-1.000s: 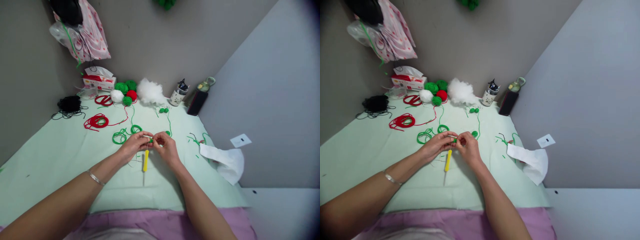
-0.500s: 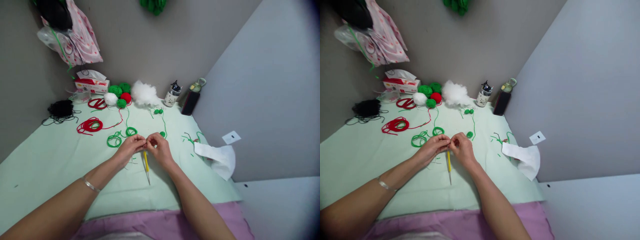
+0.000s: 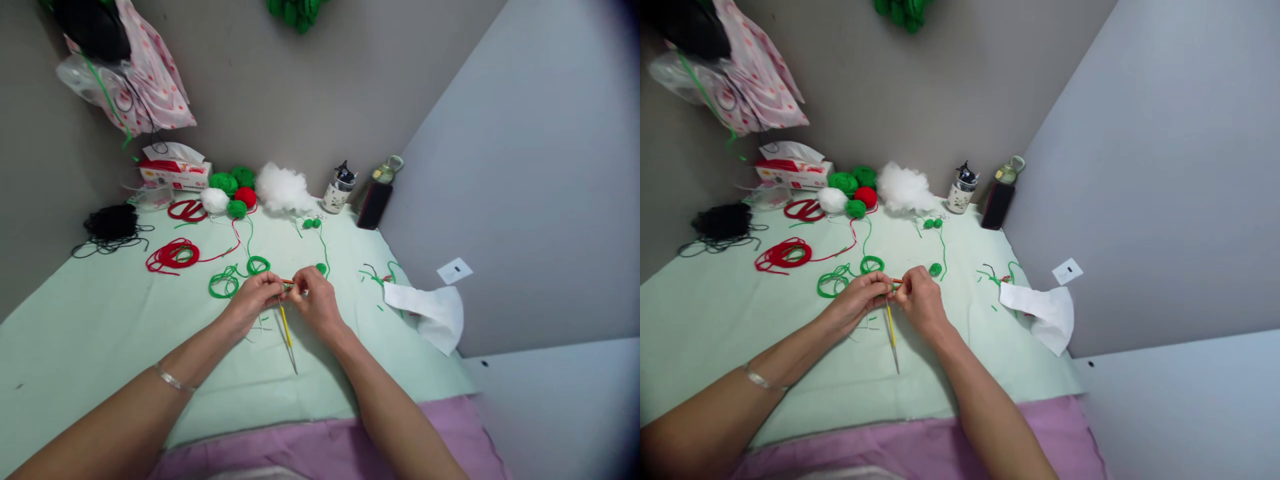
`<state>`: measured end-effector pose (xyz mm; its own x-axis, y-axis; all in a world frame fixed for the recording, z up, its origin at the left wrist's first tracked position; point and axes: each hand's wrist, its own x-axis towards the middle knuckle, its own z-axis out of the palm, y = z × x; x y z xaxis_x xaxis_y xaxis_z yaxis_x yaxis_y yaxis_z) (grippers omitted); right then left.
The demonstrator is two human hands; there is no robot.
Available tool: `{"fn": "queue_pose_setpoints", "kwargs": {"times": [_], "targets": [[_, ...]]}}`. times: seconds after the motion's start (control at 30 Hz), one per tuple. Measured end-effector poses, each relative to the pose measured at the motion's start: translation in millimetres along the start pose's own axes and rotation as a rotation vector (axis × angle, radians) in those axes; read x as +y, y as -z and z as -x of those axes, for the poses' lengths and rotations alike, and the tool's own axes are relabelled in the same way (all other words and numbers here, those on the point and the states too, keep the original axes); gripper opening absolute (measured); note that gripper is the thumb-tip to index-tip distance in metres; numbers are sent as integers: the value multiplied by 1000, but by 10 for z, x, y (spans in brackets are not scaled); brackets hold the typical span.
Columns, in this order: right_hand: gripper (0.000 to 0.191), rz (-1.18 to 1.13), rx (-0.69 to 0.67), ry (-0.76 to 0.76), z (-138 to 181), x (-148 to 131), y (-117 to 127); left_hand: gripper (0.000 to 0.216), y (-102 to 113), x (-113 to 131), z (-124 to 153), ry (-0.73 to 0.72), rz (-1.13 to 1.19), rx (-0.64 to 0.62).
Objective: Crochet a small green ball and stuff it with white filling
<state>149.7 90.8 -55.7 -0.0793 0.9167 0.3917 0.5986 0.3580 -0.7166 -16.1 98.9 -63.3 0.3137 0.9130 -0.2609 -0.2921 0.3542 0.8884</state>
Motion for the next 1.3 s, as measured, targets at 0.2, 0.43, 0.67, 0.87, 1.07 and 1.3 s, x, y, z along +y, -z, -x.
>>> {"fn": "queue_pose_setpoints", "kwargs": {"times": [0.2,0.43,0.67,0.87,1.07,1.3], "targets": [[3,-53,183,-74,-120,89,226,20,20,53,-1,7,89,46],[22,-58,404,-179,-322,365,857,22,83,65,-28,15,158,68],[20,38,-91,22,-144,161,346,17,62,95,9,9,220,84],[19,203,-286,72,-85,72,125,17,50,122,16,15,259,90],[29,286,-223,-36,-88,112,355,16,30,163,36,20,296,117],[8,189,-171,-177,-84,37,454,9,74,116,2,32,292,146]]}}
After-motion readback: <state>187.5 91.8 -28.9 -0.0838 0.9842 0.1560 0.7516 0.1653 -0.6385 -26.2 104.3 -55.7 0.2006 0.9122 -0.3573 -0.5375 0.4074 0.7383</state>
